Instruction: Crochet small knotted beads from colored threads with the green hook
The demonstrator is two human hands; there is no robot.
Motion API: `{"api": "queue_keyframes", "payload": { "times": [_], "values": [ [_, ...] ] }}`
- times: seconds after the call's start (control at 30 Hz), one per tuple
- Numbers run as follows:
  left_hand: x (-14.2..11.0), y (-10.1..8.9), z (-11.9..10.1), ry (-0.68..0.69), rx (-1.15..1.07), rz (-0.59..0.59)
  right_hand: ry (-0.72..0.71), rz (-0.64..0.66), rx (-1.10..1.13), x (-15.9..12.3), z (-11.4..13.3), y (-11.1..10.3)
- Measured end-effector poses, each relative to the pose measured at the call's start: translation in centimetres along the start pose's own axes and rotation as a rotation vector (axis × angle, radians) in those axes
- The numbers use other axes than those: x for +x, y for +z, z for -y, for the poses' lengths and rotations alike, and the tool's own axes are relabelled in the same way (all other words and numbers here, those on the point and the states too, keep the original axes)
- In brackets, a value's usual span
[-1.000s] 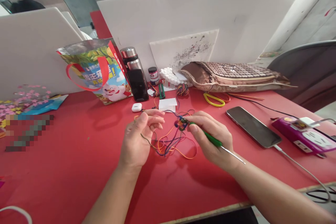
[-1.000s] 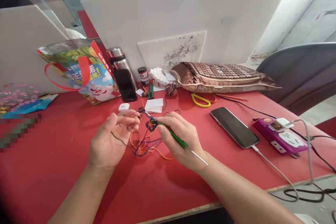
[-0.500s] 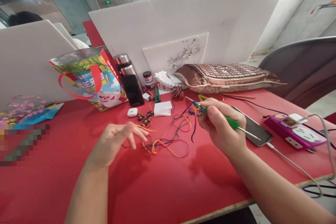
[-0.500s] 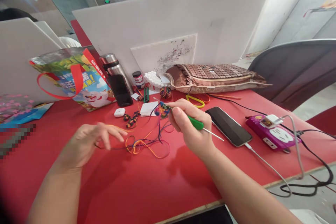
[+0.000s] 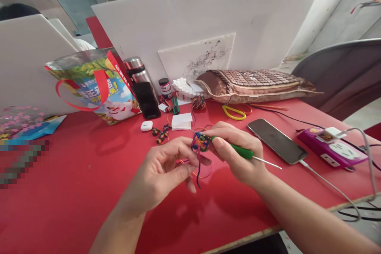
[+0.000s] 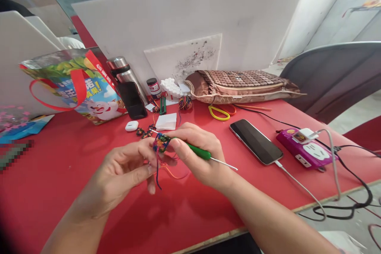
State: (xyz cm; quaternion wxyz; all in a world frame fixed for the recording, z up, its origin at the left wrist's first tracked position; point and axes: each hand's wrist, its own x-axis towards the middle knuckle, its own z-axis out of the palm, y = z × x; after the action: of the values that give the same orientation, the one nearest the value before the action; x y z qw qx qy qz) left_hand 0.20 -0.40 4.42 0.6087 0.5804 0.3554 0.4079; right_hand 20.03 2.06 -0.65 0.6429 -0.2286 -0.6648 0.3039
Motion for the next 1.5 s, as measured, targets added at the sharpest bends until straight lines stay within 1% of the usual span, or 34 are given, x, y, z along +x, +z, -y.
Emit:
{"api": "queue_keyframes", "payload": {
  "times": [0.03,0.07,0.1,0.13,0.2,0.27,0.3,0.33,0.43,0.5,0.67,0.73,0.97,1.13,1.23,1.33,1.5],
  "values": [
    [0.1,0.0,0.3,-0.018,0.016,0.035,0.001,-0.001,-0.004,0.0,0.0,0.0],
    [0.3,0.0,0.6,-0.029,0.057,0.044,-0.005,-0.002,-0.008,0.1,0.1,0.0],
    [0.5,0.0,0.9,-0.023,0.11,0.026,-0.016,0.0,-0.015,0.1,0.2,0.1],
    [0.6,0.1,1.2,-0.008,0.163,-0.013,-0.031,0.004,-0.028,0.1,0.2,0.1],
    [0.8,0.4,1.8,0.028,0.211,-0.138,-0.062,0.015,-0.073,0.1,0.4,0.3],
    [0.9,0.7,2.5,0.042,0.12,-0.31,-0.087,0.024,-0.128,0.1,0.5,0.5],
    [0.9,0.9,2.8,0.05,0.053,-0.37,-0.092,0.025,-0.15,0.0,0.4,0.7],
    [1.0,1.0,3.0,0.058,-0.027,-0.417,-0.095,0.025,-0.169,0.0,0.4,0.8],
    [1.0,1.3,3.2,0.08,-0.185,-0.47,-0.11,0.037,-0.208,-0.3,-0.1,1.1],
    [1.0,1.4,3.1,0.058,-0.244,-0.482,-0.125,0.053,-0.228,-0.6,-0.4,1.2],
    [1.2,1.5,2.9,-0.103,-0.439,-0.492,-0.165,0.098,-0.295,-1.1,-0.9,1.5],
    [1.2,1.5,2.9,-0.12,-0.459,-0.509,-0.166,0.116,-0.33,-1.2,-0.9,1.6],
    [0.9,1.4,2.9,-0.077,-0.428,-0.521,-0.196,0.117,-0.37,-1.5,-0.9,1.8],
    [0.7,1.3,3.1,-0.041,-0.387,-0.56,-0.161,0.132,-0.35,-1.4,-0.9,1.8],
    [0.5,1.3,3.3,0.011,-0.295,-0.583,-0.161,0.135,-0.312,-1.4,-0.9,1.9],
    [0.3,1.2,3.6,0.058,-0.196,-0.575,-0.175,0.128,-0.286,-1.5,-0.8,1.9],
    [0.4,1.1,3.5,0.068,-0.246,-0.552,-0.181,0.167,-0.235,-1.5,-0.6,1.6]
  ]
}}
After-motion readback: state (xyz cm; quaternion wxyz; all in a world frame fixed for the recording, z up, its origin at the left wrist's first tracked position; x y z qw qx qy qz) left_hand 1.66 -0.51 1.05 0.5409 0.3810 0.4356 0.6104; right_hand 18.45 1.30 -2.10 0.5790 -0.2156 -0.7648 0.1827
